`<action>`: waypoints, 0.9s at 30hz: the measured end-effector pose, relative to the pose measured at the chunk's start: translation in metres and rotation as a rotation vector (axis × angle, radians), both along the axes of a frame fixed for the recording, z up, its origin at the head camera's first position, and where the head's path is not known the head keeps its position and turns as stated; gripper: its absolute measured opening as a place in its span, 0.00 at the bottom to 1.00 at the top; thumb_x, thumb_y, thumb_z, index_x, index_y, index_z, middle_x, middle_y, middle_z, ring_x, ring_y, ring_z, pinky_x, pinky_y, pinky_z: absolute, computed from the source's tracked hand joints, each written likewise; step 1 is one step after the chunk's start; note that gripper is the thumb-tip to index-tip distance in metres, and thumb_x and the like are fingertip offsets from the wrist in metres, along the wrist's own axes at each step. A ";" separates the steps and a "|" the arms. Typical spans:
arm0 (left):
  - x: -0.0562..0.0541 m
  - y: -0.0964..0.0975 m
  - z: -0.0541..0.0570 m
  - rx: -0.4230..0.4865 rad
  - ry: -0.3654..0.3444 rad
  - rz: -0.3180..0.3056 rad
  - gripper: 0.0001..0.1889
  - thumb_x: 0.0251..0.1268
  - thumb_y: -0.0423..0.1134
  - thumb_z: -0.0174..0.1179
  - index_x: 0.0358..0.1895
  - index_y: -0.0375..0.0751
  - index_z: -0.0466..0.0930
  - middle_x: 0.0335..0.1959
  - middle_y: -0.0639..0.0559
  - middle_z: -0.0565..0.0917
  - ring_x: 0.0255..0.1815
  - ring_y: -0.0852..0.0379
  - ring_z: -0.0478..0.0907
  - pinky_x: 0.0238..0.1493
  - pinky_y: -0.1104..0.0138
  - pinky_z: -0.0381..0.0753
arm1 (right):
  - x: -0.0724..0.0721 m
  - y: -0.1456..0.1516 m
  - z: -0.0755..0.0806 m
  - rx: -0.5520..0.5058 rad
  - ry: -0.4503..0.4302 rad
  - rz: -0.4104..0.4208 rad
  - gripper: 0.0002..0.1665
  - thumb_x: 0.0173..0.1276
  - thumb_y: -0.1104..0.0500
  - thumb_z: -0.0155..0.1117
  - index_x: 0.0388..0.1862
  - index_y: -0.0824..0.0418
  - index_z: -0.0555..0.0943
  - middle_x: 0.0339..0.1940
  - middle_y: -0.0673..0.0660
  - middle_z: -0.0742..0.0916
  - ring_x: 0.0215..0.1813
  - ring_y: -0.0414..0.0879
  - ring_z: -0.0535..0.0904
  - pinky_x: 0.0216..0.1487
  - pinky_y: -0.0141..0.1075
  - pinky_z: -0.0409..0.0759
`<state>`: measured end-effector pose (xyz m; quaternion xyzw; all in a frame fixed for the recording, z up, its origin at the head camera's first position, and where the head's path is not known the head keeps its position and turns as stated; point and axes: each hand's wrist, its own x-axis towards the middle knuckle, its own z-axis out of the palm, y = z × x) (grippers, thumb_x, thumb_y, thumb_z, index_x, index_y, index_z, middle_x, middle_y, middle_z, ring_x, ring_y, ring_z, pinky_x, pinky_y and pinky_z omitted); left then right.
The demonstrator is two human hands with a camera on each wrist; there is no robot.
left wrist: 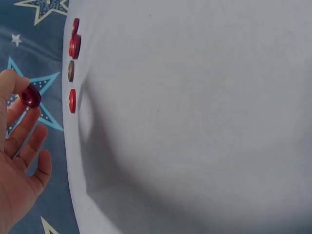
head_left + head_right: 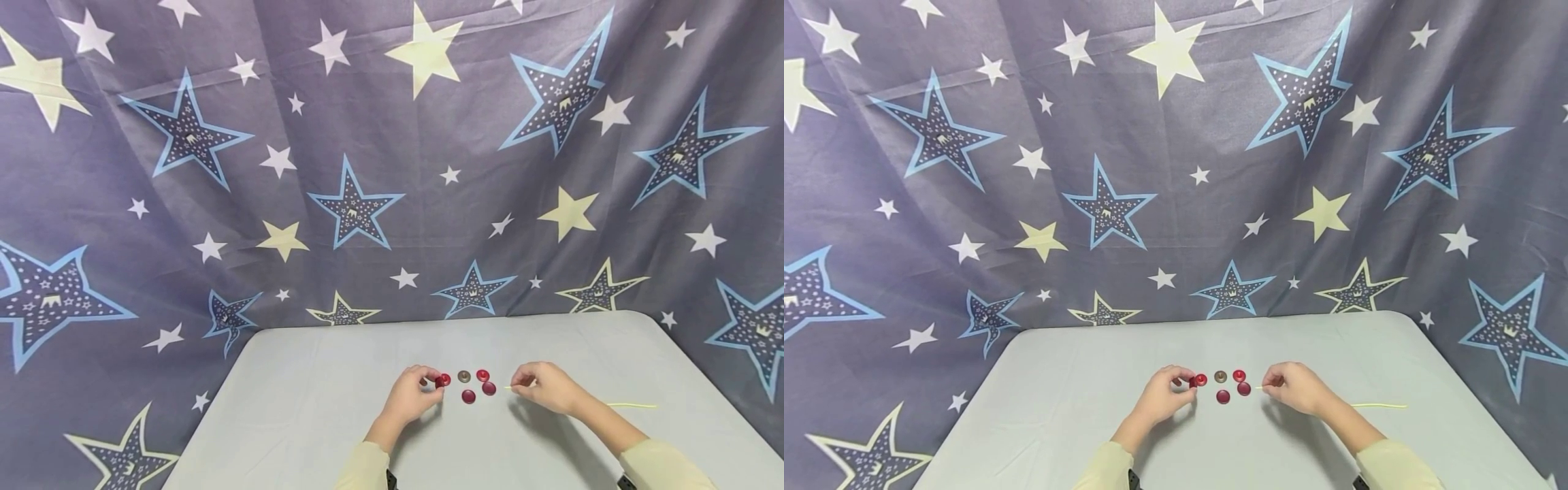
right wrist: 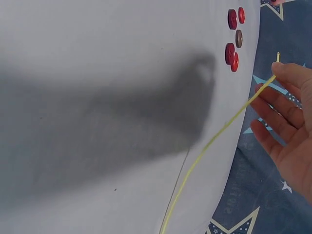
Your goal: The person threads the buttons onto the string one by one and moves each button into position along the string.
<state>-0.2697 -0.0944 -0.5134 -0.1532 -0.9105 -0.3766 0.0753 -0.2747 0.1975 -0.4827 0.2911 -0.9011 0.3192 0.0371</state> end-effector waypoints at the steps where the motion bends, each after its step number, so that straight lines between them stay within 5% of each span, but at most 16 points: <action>1: 0.000 0.000 0.000 0.016 0.003 -0.006 0.10 0.51 0.39 0.65 0.37 0.43 0.83 0.35 0.53 0.82 0.37 0.54 0.78 0.39 0.71 0.75 | 0.000 -0.001 0.000 0.002 -0.002 0.001 0.03 0.57 0.60 0.67 0.25 0.52 0.81 0.24 0.41 0.83 0.29 0.28 0.74 0.32 0.29 0.73; 10: 0.001 0.002 -0.003 0.133 -0.033 -0.072 0.10 0.51 0.35 0.63 0.39 0.41 0.83 0.35 0.52 0.85 0.40 0.53 0.79 0.43 0.70 0.75 | 0.002 -0.010 0.007 -0.003 -0.034 0.022 0.03 0.58 0.60 0.65 0.26 0.54 0.81 0.22 0.42 0.83 0.27 0.29 0.74 0.31 0.29 0.73; 27: 0.001 0.010 -0.009 0.269 -0.093 -0.093 0.13 0.53 0.35 0.62 0.44 0.40 0.82 0.37 0.51 0.84 0.41 0.51 0.78 0.45 0.68 0.76 | 0.003 -0.027 0.015 -0.039 -0.081 0.044 0.02 0.60 0.60 0.64 0.28 0.56 0.80 0.23 0.46 0.84 0.27 0.29 0.73 0.32 0.29 0.74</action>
